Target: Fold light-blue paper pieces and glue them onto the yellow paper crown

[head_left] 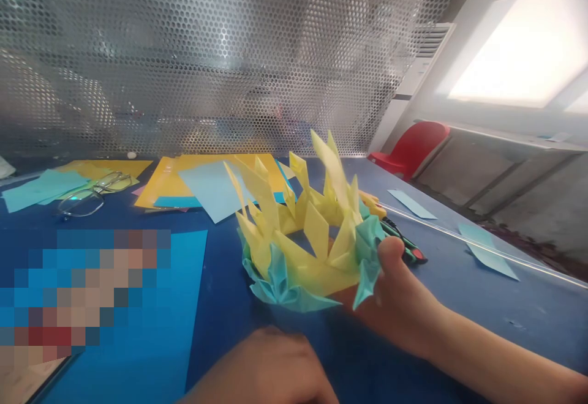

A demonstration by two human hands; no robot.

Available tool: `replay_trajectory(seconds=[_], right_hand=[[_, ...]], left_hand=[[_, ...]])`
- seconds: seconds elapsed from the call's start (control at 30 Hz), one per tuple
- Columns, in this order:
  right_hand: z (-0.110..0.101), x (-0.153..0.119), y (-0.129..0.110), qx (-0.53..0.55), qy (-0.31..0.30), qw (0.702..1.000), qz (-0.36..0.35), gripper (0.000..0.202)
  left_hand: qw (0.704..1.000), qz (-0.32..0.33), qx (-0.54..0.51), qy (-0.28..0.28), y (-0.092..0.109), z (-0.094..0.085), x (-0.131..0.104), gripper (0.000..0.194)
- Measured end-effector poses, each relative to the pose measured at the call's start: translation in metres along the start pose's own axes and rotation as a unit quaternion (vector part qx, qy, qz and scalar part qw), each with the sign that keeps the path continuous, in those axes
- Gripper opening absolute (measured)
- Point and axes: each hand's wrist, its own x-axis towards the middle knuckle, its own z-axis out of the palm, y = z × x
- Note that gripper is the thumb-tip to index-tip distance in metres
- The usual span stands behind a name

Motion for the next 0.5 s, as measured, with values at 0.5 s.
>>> replay_trajectory(seconds=[0.5], right_hand=[[0.009,0.000,0.012,0.050,-0.029,0.997,0.055,0.024]], left_hand=[[0.809,-0.226,-0.443,0.313,0.035,-0.014,0.001,0.059]])
